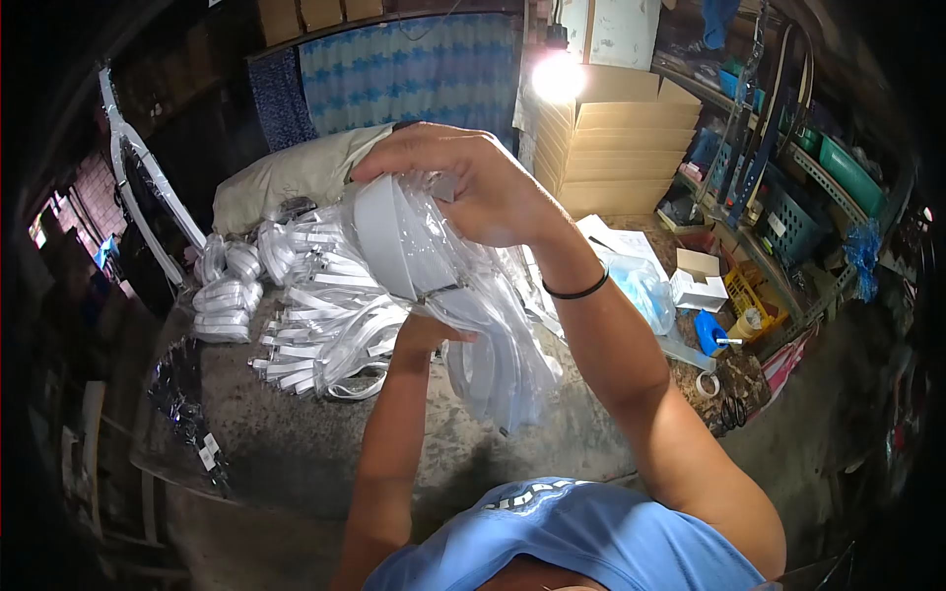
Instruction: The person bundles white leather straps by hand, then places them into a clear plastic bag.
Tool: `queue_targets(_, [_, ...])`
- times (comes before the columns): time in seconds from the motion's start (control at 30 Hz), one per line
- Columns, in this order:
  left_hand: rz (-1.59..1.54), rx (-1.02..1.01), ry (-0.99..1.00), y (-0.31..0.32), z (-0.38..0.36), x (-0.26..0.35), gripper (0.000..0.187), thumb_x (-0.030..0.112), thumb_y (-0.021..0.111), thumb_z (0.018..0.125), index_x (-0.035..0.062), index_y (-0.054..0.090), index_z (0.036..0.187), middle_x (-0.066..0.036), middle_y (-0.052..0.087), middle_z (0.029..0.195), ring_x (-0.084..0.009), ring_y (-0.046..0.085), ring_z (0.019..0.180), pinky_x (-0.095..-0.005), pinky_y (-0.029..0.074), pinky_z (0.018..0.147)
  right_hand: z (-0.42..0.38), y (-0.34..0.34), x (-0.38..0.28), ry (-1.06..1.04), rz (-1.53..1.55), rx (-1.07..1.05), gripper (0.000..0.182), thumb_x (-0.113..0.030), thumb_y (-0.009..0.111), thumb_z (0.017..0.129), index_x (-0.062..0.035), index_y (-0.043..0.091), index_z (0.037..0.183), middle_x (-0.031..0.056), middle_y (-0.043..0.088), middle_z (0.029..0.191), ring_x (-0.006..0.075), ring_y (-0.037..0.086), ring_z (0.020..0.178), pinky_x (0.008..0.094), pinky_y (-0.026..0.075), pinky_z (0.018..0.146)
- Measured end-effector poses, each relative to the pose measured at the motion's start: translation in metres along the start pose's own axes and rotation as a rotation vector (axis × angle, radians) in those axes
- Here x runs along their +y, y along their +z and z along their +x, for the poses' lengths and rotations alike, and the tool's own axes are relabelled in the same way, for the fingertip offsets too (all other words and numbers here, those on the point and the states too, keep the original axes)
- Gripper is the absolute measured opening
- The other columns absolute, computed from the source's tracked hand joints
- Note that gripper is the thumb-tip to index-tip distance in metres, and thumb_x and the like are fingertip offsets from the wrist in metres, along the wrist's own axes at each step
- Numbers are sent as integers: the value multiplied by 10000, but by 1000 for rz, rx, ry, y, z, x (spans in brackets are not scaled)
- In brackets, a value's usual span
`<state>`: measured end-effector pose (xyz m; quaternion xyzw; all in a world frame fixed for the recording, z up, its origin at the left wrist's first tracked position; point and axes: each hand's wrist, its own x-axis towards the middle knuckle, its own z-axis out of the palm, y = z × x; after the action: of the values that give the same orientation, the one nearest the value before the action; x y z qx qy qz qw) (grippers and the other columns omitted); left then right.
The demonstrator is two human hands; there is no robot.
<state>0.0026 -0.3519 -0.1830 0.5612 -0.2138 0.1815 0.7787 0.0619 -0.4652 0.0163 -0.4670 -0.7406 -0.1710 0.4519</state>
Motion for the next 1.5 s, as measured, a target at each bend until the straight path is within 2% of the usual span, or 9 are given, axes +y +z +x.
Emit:
queue_targets(0.33, [-363,-196,-81,38,-5,1,765,75,759,614,-13,420,1294,-158,528,1222,-286,531,1116,-396,441,939,2,-8,4,-112,-81,-85,357,-11,667,701,-84,672,1050,84,647,1044,243,600,991,351,454,895])
queue_targets(0.8, [-418,-110,-202,49,-23,-16,693,160,697,697,5,403,1305,-119,574,1151,-229,568,1064,-374,460,921,-15,7,36,-31,-72,-113,405,16,604,740,-106,648,1123,130,583,1156,271,531,1107,360,399,936])
queue_targets(0.9, [-434,95,-170,50,-17,-18,599,211,671,721,-20,464,1234,-135,605,1068,-239,612,969,-384,507,854,-31,21,79,75,-152,-183,532,-10,582,777,-127,515,1292,136,523,1258,242,481,1177,359,367,971])
queue_targets(1.03, [-523,183,-226,41,-14,-38,613,315,682,741,-1,467,1220,-124,596,1003,-247,627,875,-375,549,751,-77,10,96,684,481,-75,663,-264,539,902,-170,196,1461,100,310,1449,224,368,1274,346,290,1028])
queue_targets(1.1, [-565,211,-278,36,-15,-48,552,283,667,752,2,497,1195,-122,604,988,-231,628,867,-367,550,741,-116,0,78,937,557,175,702,-502,457,905,-179,183,1465,117,283,1458,260,285,1324,370,245,1055])
queue_targets(1.17, [-553,207,-284,31,-12,-54,492,251,655,771,4,521,1174,-110,606,1006,-218,624,877,-364,541,749,-174,1,62,958,553,160,790,-618,418,864,-175,164,1467,113,214,1495,262,263,1346,426,264,1028])
queue_targets(1.23, [-411,308,-360,38,-7,-56,440,207,645,792,0,532,1164,-101,611,1018,-209,619,901,-357,532,763,-209,25,41,948,657,288,697,-557,398,910,-128,243,1436,133,354,1403,249,347,1280,374,297,1001])
queue_targets(1.37, [-211,310,-434,60,0,-48,461,168,681,788,-5,523,1185,-96,607,1046,-188,611,920,-324,520,779,-231,46,27,917,232,249,508,-429,296,986,-4,488,1186,146,519,1099,238,474,1027,302,364,915])
queue_targets(1.5, [13,305,-506,72,-2,-29,461,171,742,727,-14,585,1118,-108,631,1029,-173,614,907,-306,493,801,-240,52,22,990,199,330,591,-474,259,977,25,440,1237,159,511,1158,248,475,1075,334,360,946])
